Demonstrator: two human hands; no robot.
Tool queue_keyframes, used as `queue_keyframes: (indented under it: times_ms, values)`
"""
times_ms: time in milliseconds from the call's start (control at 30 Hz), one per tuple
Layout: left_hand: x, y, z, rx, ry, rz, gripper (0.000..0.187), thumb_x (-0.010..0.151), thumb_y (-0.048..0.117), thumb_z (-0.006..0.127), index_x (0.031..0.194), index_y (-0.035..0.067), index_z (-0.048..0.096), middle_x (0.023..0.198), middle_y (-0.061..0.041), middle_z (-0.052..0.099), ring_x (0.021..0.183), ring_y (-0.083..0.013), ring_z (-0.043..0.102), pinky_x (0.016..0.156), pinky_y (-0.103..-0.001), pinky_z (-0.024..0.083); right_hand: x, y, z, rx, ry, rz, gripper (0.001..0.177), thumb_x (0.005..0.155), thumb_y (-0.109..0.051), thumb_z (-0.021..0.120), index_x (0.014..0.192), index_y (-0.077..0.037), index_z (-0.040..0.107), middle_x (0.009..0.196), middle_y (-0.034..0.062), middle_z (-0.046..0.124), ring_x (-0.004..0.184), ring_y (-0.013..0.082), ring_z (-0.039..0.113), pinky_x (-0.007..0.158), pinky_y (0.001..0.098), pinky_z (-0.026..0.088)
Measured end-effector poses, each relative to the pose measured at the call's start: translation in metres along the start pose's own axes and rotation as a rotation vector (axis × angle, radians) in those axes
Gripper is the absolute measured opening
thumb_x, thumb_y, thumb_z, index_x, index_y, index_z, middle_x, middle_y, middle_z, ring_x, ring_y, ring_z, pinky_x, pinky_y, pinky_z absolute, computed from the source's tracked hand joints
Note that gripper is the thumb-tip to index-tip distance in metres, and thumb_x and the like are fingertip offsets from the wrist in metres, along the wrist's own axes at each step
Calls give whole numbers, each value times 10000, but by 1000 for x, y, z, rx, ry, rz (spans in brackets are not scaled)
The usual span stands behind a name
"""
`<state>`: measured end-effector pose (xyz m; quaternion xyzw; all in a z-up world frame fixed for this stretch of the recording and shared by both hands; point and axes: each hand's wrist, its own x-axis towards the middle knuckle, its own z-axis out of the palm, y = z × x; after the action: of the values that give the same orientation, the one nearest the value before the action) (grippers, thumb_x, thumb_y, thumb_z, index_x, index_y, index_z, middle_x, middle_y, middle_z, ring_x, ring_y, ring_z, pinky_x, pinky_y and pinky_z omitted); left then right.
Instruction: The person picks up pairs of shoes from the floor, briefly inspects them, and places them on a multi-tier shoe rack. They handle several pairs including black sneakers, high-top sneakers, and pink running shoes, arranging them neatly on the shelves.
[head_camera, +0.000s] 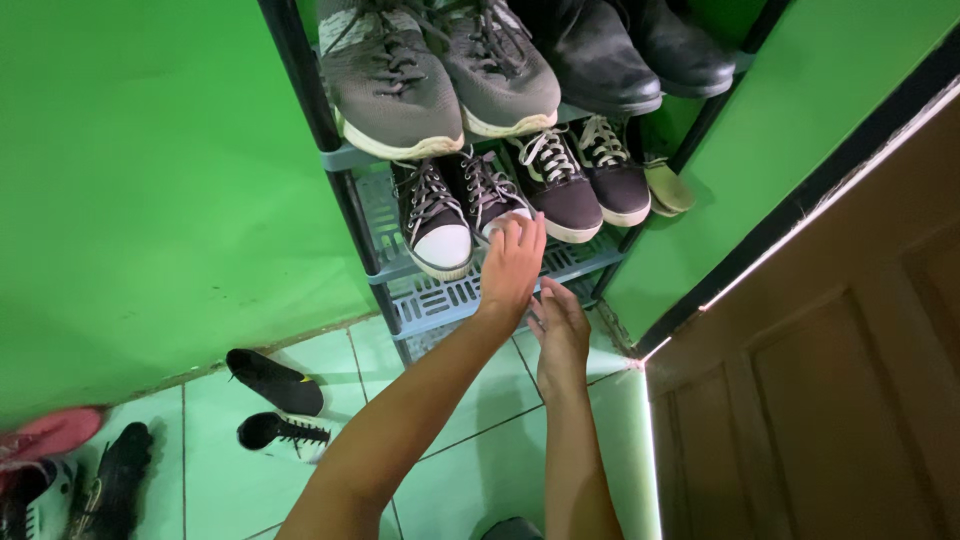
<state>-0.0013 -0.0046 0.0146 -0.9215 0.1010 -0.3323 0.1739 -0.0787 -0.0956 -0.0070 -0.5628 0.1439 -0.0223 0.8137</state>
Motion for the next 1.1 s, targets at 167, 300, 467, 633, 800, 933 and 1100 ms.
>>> queue_keyframes:
  times_ms: [167,300,467,633,800,933,1100]
  values:
    - [-29,-26,-30,-332,191,-144,594,900,272,591,1461,94,507,1462,-194,477,1352,-382,463,1112,-544,385,-4,-4,4,-50,-6,-22,421,1011,-290,551,1376,-83,579,1429,98,592,1337,285,589,1120,437,443]
    - [-63,-49,-37,-519,204,-399,560,950,281,611,1466,93,503,1495,-276,405,1337,-488,402,1076,-623,346,-3,-3,8,27,-42,-31,434,988,-287,574,1361,-65,584,1455,104,576,1336,313,591,1114,459,438]
    - [-72,-59,-16,-581,123,-424,480,1058,315,591,1516,189,516,1605,-222,371,1390,-557,358,1096,-644,353,-1,1,10,40,-48,-26,444,990,-294,581,1368,-63,582,1465,113,578,1337,310,588,1114,465,436]
    - [-68,-47,-8,-537,260,-422,499,1002,316,610,1467,154,527,1563,-253,366,1392,-586,357,1086,-704,304,0,3,7,30,-34,-19,439,994,-289,575,1369,-61,586,1455,112,581,1328,306,595,1109,462,444]
    - [-55,-19,-8,-470,160,-150,468,909,196,645,1372,259,637,1436,-112,532,1354,-346,486,1137,-642,297,-1,2,4,68,-27,-18,434,988,-275,583,1360,-51,591,1435,121,597,1319,299,601,1110,456,443]
    - [-40,-16,1,-430,217,-141,334,986,171,644,1310,252,650,1333,-55,573,1328,-293,504,1150,-622,294,-1,-1,2,51,-19,-14,437,991,-287,592,1368,-66,574,1441,106,588,1318,291,595,1114,455,442]
    - [-40,-21,4,-473,117,-187,448,941,181,627,1382,249,601,1444,-109,537,1424,-349,419,1163,-637,248,-4,-4,2,49,-5,-7,447,980,-295,594,1362,-63,579,1447,109,592,1321,311,593,1112,471,431]
